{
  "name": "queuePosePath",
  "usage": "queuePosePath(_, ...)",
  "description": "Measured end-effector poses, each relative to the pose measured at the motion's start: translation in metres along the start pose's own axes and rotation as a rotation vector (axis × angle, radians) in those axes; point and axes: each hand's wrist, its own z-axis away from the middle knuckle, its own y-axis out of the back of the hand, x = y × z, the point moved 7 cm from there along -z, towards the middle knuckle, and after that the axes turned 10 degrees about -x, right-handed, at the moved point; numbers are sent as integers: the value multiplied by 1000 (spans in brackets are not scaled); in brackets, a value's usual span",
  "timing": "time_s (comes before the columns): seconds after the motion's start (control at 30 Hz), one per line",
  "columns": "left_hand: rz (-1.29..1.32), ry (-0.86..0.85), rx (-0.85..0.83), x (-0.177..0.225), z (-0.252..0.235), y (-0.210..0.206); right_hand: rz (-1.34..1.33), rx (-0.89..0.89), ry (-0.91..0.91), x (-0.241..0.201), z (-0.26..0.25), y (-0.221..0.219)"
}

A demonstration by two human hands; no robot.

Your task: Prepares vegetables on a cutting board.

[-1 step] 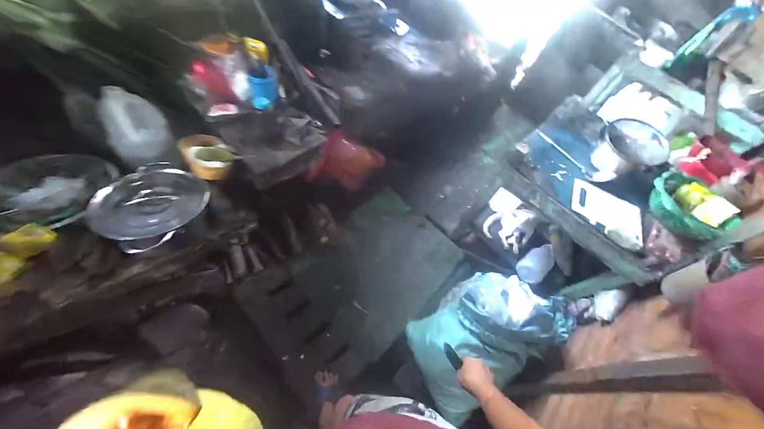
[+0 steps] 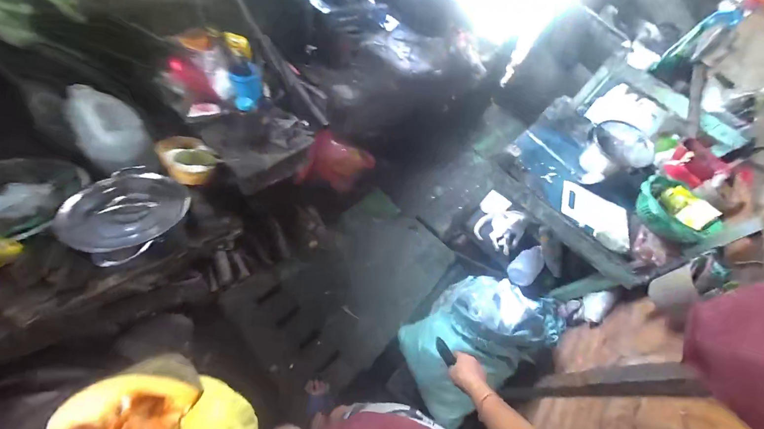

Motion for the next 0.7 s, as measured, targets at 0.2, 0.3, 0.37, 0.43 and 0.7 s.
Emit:
queuePosePath(0.2,-200,152,-315,-97,-212,-186,-363,253,160,-72,7,140)
queuePosePath(0.3,-276,205,-520,-153,-284,-294,-620,389,141,-73,13,191)
queuePosePath(0.37,-287,239,-654,-197,-323,-360,-808,461,121,-59,7,210)
queuePosePath(0.43,-286,284,-798,-240,-360,-429,-1049,516,92,-47,5,228)
queuePosePath(0.7,-178,594,-1184,-460,-388,-717,-1665,913,-88,12,39,334)
